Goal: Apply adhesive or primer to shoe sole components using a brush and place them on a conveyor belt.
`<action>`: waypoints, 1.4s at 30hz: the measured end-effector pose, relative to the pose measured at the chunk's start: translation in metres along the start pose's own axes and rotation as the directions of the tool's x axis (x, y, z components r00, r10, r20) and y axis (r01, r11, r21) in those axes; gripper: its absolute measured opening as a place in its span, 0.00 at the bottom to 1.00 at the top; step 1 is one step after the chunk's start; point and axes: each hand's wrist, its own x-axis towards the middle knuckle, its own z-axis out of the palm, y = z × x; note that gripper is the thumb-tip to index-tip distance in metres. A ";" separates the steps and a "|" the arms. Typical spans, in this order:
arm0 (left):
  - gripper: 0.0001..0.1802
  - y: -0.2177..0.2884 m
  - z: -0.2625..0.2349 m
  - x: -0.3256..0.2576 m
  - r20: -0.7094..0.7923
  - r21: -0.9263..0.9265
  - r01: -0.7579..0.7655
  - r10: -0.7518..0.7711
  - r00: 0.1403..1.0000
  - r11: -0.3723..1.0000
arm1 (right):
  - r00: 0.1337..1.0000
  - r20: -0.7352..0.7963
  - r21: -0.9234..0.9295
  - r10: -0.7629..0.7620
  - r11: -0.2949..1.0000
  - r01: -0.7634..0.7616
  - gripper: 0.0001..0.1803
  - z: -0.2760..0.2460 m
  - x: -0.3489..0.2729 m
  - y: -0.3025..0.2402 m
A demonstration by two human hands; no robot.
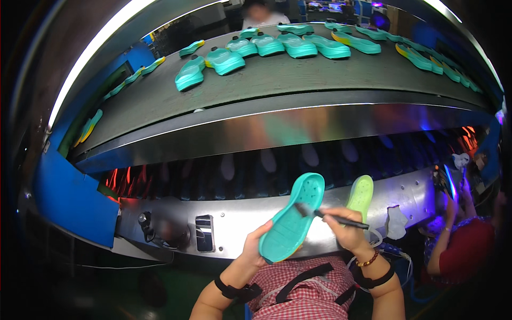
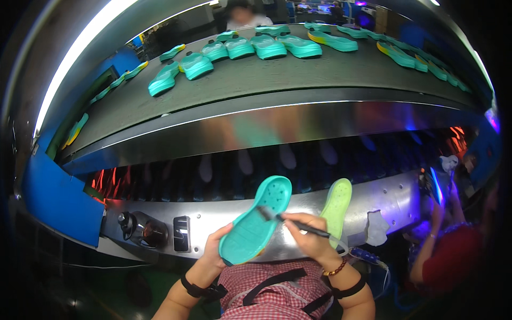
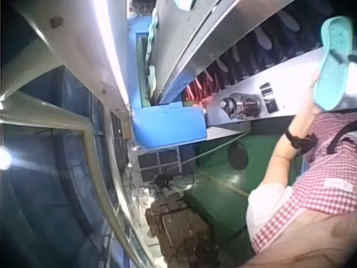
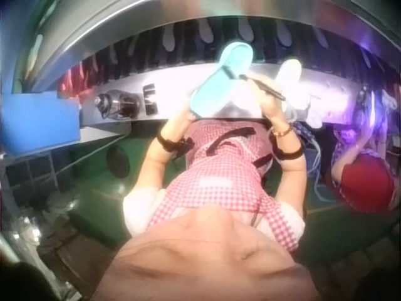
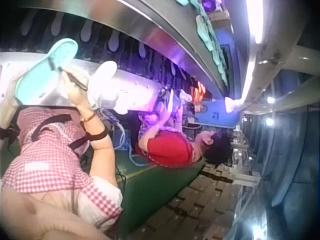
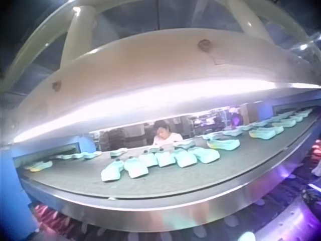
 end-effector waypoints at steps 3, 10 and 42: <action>0.29 -0.010 -0.010 -0.001 -0.198 0.015 0.028 -0.024 0.980 1.000 | 0.977 -0.161 -0.183 -0.139 0.977 0.109 0.10 0.002 0.010 0.027; 0.32 0.015 -0.019 -0.025 -0.077 0.234 -0.181 0.204 0.976 0.955 | 0.968 0.221 0.207 0.120 0.964 -0.167 0.12 0.001 -0.016 -0.014; 0.18 0.296 0.073 0.005 0.489 0.785 0.134 0.738 0.465 -0.605 | 0.866 -0.061 0.364 0.496 0.819 -0.444 0.13 -0.037 -0.055 0.064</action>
